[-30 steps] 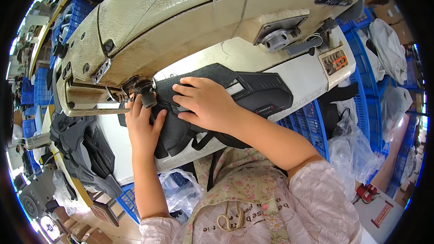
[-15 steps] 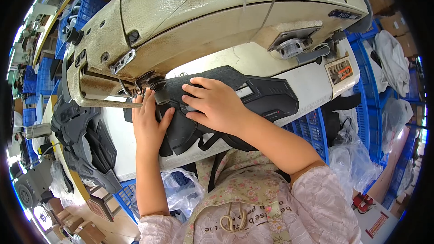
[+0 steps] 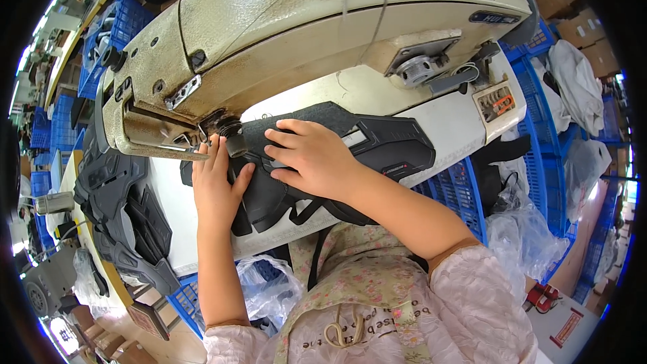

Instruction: Sew together black synthetic components of a shoe upper using an industrial sewing machine.

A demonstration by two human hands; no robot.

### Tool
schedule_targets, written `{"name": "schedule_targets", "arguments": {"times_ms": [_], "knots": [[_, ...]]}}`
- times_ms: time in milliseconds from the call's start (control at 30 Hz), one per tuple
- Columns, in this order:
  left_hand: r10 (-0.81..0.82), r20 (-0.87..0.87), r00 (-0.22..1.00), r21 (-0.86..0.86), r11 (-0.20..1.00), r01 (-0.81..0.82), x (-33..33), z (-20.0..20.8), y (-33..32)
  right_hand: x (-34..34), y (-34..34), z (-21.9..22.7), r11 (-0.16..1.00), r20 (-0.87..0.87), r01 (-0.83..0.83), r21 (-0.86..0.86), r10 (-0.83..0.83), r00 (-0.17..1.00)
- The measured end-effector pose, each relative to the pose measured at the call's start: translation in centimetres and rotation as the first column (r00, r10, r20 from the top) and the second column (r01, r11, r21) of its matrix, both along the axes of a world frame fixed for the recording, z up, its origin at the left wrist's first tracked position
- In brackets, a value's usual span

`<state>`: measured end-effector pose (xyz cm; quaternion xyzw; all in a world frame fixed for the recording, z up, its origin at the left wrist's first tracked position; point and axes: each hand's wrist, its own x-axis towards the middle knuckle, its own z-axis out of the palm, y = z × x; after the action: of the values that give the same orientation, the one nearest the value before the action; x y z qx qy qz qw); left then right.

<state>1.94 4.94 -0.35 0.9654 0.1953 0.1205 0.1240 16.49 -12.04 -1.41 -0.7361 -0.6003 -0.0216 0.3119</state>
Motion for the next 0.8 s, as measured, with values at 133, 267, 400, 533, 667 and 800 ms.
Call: {"name": "schedule_targets", "arguments": {"times_ms": [133, 267, 400, 533, 667, 800], "knots": [[-0.009, 0.014, 1.000, 0.029, 1.000, 0.009, -0.2, -0.4, 0.2, 0.0, 0.1, -0.1, 1.000, -0.003, -0.011, 0.012, 0.011, 1.000], [0.006, -0.003, 1.000, 0.026, 1.000, -0.006, -0.2, -0.3, 0.1, -0.1, 0.0, 0.0, 1.000, -0.011, -0.014, 0.002, 0.014, 1.000], [0.005, -0.013, 1.000, 0.020, 1.000, -0.005, 0.0, 0.0, 0.1, 0.0, 0.1, 0.0, 1.000, 0.002, -0.014, -0.002, 0.014, 1.000], [-0.017, -0.006, 1.000, 0.020, 1.000, 0.017, 0.2, 0.0, 0.4, 0.1, 0.3, -0.2, 1.000, 0.001, -0.019, 0.016, 0.019, 1.000], [-0.014, 0.001, 1.000, 0.036, 0.999, 0.014, 0.4, -0.2, 0.8, 0.1, 0.6, -0.2, 1.000, 0.004, 0.003, 0.025, -0.003, 1.000], [-0.069, 0.068, 0.995, 0.097, 0.993, 0.062, 0.6, -0.2, 1.8, 0.2, 1.1, -0.1, 0.999, 0.005, 0.013, 0.048, -0.013, 1.000]]}}
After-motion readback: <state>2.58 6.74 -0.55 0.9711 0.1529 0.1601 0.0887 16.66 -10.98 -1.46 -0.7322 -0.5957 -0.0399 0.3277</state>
